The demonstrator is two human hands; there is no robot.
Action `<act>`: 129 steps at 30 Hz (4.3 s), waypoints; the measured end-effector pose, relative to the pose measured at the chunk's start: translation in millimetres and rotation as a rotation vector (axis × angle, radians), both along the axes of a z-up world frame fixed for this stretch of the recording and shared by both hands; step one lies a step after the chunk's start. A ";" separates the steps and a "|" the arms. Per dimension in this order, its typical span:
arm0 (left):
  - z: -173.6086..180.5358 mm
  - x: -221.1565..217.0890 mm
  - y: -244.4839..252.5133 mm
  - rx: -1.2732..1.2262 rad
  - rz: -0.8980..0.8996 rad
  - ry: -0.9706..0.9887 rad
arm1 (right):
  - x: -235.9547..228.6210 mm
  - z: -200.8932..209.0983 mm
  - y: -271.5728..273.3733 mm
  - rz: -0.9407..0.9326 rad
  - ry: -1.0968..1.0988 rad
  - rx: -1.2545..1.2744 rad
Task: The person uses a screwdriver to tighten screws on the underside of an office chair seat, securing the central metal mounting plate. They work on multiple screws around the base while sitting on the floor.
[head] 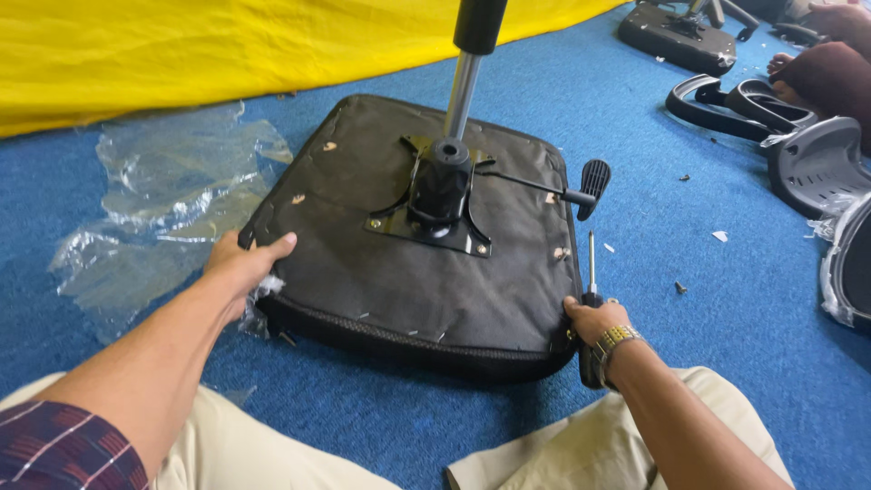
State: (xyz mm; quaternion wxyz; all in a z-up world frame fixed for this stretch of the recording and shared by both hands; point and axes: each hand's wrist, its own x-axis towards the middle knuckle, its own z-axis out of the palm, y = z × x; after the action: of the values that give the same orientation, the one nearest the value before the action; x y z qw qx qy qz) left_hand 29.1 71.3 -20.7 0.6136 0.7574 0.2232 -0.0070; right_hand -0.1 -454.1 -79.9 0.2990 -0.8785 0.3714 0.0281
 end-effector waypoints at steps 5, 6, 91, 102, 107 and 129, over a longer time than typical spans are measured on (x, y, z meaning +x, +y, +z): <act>-1.7 1.5 11.0 0.019 -0.087 -0.077 | -21.0 6.4 16.1 -0.089 0.071 0.187; -4.1 2.9 12.7 -0.020 -0.110 -0.080 | -27.3 7.3 18.7 -0.059 0.075 0.178; 39.6 -118.0 -245.5 0.478 -0.931 -0.635 | -134.4 253.5 59.4 0.839 -0.452 0.062; 100.2 -132.3 -296.3 -0.008 -0.806 -0.661 | -132.8 260.3 56.5 0.738 -0.319 -0.193; 132.2 -114.7 -298.6 -0.135 -0.835 -0.688 | -126.0 244.0 52.4 0.798 -0.669 0.487; 63.5 -102.3 -269.5 0.086 -0.971 -0.672 | -134.2 263.5 66.8 0.552 -0.535 -0.361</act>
State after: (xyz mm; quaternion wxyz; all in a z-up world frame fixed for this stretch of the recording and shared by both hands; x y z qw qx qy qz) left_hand -73.2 -198.2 42.8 0.5460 0.7577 -0.3555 -0.0378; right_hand -134.3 -387.3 183.6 0.2078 -0.9596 0.0307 -0.1874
